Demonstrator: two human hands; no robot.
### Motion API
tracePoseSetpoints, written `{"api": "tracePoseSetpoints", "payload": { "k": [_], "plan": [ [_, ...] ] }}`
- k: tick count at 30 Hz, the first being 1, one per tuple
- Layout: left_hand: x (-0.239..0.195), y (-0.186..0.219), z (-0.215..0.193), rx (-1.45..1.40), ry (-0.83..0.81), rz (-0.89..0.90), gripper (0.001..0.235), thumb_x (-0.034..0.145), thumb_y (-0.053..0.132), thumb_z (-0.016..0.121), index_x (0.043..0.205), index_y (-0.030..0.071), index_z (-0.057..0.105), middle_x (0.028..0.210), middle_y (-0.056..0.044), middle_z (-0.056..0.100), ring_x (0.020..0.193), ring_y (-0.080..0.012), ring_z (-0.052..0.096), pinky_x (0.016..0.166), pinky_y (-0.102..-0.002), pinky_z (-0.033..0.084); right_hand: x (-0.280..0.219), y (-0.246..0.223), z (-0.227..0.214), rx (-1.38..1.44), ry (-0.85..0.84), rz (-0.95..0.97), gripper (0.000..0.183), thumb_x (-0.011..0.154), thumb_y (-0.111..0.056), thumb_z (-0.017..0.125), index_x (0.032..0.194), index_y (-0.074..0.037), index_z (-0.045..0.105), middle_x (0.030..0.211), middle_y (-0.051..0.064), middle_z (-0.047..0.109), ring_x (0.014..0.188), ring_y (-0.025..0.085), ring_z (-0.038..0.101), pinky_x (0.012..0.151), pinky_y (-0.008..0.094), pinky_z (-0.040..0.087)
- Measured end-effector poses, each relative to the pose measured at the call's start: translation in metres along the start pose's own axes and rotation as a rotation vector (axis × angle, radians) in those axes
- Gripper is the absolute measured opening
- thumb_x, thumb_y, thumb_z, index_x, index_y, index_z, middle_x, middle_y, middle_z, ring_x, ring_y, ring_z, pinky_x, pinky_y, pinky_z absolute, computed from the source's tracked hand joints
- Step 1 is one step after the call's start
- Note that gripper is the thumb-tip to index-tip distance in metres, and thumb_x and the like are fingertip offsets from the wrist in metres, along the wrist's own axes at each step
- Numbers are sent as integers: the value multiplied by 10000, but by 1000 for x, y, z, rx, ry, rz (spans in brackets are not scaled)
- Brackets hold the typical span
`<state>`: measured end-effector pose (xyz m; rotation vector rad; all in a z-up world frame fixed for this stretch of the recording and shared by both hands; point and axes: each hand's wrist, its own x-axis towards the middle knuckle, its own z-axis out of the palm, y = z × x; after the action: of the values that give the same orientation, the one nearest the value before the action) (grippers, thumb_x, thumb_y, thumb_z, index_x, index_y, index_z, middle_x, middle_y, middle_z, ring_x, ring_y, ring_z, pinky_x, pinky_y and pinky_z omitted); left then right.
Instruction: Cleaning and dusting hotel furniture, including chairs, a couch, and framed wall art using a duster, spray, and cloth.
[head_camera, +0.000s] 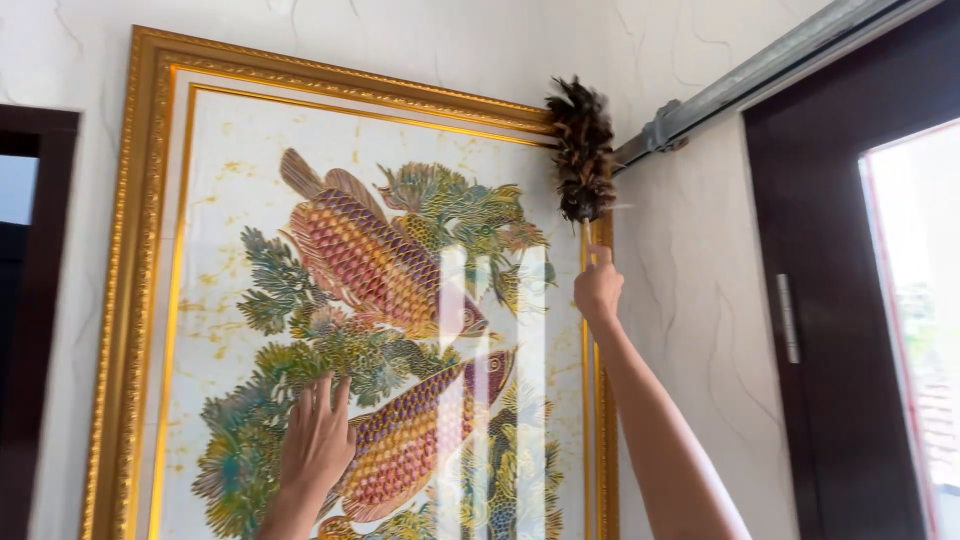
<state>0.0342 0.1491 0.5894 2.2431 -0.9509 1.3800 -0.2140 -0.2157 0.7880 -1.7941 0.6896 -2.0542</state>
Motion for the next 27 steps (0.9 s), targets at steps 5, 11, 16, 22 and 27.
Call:
{"api": "tracePoseSetpoints", "payload": {
  "k": [5, 11, 16, 22, 27],
  "plan": [
    [15, 31, 5, -20, -32, 26, 760, 871, 261, 694, 1537, 97, 365, 1530, -142, 329, 1372, -316, 418, 1116, -435, 438, 12, 16, -13, -21, 0, 43, 308, 1014, -129, 519, 1314, -183, 567, 977, 247, 713, 954, 441, 672, 846, 549, 507],
    [24, 56, 29, -9, -52, 70, 771, 881, 223, 693, 1532, 92, 301, 1593, -168, 262, 1436, -351, 368, 1180, -481, 375, -2, -16, -62, 31, -64, 82, 311, 1049, -142, 452, 1340, -188, 549, 931, 219, 725, 906, 376, 716, 831, 514, 531],
    [29, 66, 24, -42, -82, 90, 830, 875, 219, 698, 1571, 105, 260, 1596, -159, 244, 1455, -362, 339, 1196, -485, 342, 24, 13, -46, -6, -14, 43, 314, 1033, -107, 486, 1336, -154, 555, 926, 235, 712, 871, 398, 695, 798, 525, 526],
    [33, 69, 21, -57, -88, 87, 841, 882, 221, 698, 1578, 100, 240, 1609, -184, 220, 1457, -399, 314, 1212, -506, 296, 28, 21, -40, 37, -46, 44, 328, 1035, -113, 478, 1349, -153, 562, 911, 228, 722, 819, 355, 711, 766, 507, 538],
    [29, 65, 17, -51, -63, 82, 797, 884, 183, 681, 1552, 103, 253, 1603, -183, 246, 1460, -400, 323, 1219, -498, 298, 10, 3, -45, 31, -69, 16, 340, 1043, -104, 471, 1367, -138, 571, 882, 252, 715, 782, 363, 704, 768, 504, 535]
  ]
}}
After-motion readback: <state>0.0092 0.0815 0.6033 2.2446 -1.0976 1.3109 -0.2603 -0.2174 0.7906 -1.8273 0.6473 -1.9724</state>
